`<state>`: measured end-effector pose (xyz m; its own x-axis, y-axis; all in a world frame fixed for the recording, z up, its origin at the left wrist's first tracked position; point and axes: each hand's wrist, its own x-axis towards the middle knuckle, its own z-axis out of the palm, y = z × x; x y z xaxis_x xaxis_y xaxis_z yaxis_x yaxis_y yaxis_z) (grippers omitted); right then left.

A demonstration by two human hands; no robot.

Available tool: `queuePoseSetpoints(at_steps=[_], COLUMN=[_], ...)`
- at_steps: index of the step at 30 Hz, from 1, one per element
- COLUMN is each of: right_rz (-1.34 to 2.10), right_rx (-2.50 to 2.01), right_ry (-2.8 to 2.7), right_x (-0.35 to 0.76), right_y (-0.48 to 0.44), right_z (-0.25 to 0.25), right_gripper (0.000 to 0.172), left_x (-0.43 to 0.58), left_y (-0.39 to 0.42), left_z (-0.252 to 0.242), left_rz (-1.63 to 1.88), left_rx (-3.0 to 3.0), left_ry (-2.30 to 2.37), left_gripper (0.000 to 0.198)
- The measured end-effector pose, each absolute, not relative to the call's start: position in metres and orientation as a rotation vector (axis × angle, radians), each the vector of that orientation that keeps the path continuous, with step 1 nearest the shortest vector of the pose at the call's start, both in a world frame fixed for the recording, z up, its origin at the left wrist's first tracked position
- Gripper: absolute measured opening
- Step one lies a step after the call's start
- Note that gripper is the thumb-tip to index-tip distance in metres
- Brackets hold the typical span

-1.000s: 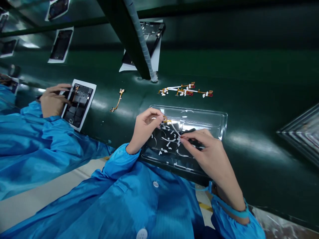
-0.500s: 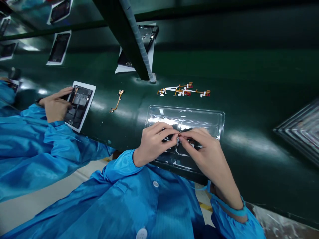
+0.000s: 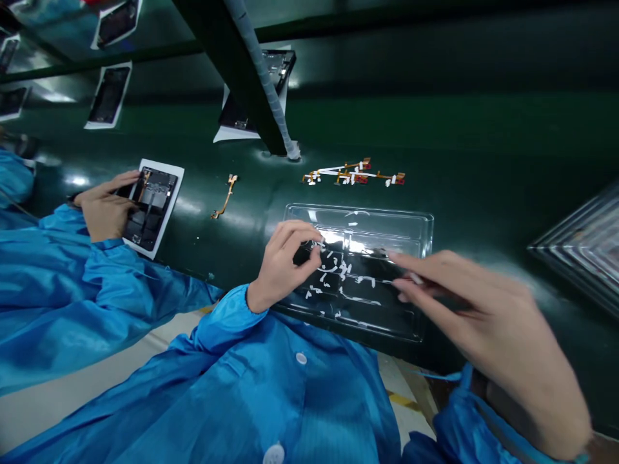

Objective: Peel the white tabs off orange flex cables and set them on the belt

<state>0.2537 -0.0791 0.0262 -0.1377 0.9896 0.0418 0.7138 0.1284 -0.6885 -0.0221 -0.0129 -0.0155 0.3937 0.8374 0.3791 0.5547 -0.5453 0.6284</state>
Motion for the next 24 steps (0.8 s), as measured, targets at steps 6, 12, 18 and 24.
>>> queuePoseSetpoints(at_steps=[6,12,18,24], right_rz=[0.786,0.525,0.367,0.335], right_rx=[-1.39,-1.406,-1.412,-1.421], right_ry=[-2.054,-2.071,-2.133,-2.011], right_x=[0.222,0.209,0.204,0.199], right_y=[-0.061,-0.06,-0.06,-0.06], right_z=[0.021,0.025,0.022,0.024], right_gripper=[0.06,0.041,0.046,0.043], left_x=[0.001,0.003,0.004,0.006], left_y=[-0.014,-0.017,-0.018,-0.017], left_z=[0.0,-0.006,-0.005,-0.003], left_rz=[0.791,0.907,0.89,0.861], left_rx=[1.852,1.704,1.758,1.954], left_ry=[0.828,0.959,1.015,1.056], left_gripper=[0.02,0.004,0.012,0.01])
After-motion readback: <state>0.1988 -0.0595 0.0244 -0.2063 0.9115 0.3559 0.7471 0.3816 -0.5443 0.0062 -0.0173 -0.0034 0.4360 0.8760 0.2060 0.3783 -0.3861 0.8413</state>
